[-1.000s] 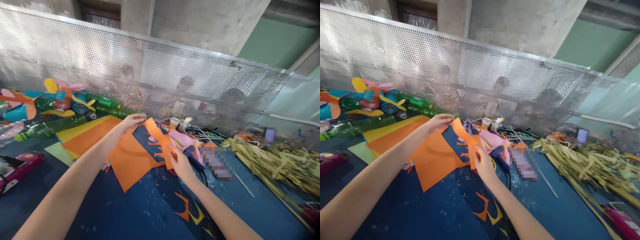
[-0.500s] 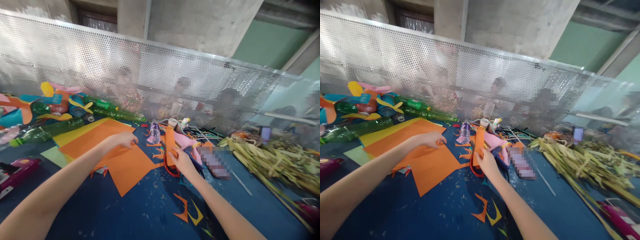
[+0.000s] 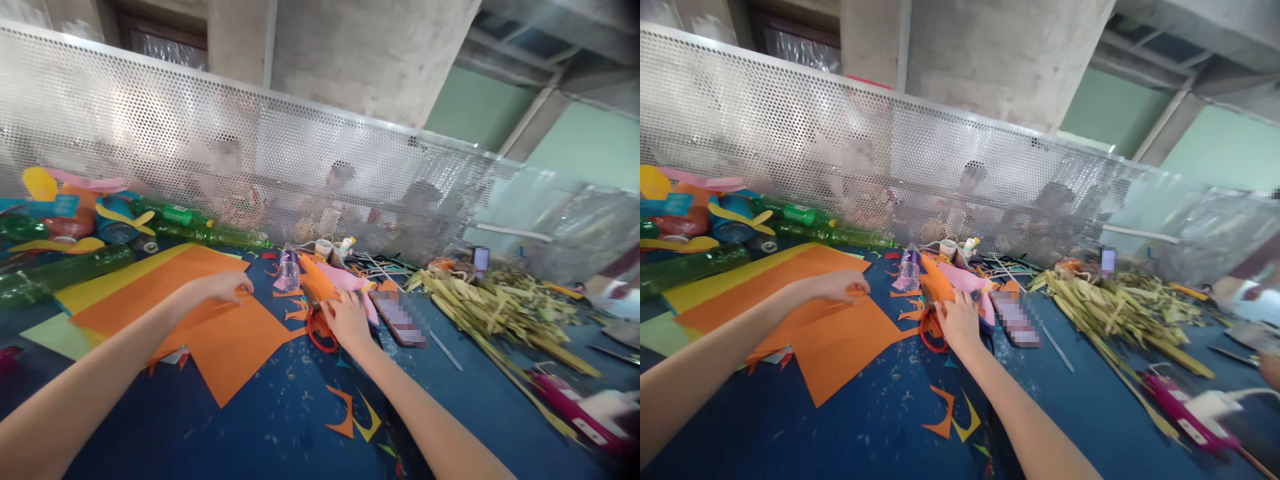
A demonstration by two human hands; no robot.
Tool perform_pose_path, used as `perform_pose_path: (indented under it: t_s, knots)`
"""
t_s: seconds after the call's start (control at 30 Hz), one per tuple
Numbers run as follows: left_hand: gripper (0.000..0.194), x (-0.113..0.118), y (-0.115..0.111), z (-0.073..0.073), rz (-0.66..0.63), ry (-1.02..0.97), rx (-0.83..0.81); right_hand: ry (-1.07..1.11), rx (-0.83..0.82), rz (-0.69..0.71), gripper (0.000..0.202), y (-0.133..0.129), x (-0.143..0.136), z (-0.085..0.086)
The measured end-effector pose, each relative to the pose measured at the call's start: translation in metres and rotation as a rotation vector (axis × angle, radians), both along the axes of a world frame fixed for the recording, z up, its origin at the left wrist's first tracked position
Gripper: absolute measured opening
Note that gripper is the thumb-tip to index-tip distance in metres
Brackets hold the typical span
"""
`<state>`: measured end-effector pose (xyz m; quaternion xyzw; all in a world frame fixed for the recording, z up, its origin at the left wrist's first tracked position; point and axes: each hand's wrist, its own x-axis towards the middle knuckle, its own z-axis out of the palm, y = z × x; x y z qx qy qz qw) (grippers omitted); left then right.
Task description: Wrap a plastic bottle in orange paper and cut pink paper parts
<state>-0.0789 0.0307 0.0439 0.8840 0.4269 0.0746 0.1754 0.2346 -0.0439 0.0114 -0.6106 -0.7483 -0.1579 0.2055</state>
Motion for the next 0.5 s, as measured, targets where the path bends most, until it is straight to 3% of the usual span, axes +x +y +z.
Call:
perform_pose_path:
  t_s: [0.33, 0.43, 0.5]
  knots:
    - [0.02, 0.003, -0.006, 0.008, -0.003, -0.079, 0.038, 0.049, -0.072, 0.057, 0.041, 0.006, 0.003, -0.01]
    - [0.01, 0.003, -0.009, 0.016, -0.028, -0.117, 0.021, 0.131, 0.008, 0.077, 0.041, 0.002, 0.0, -0.005]
    - [0.007, 0.004, -0.01, 0.022, -0.044, -0.148, 0.0, 0.275, 0.066, 0.185, 0.041, -0.002, -0.005, 0.0]
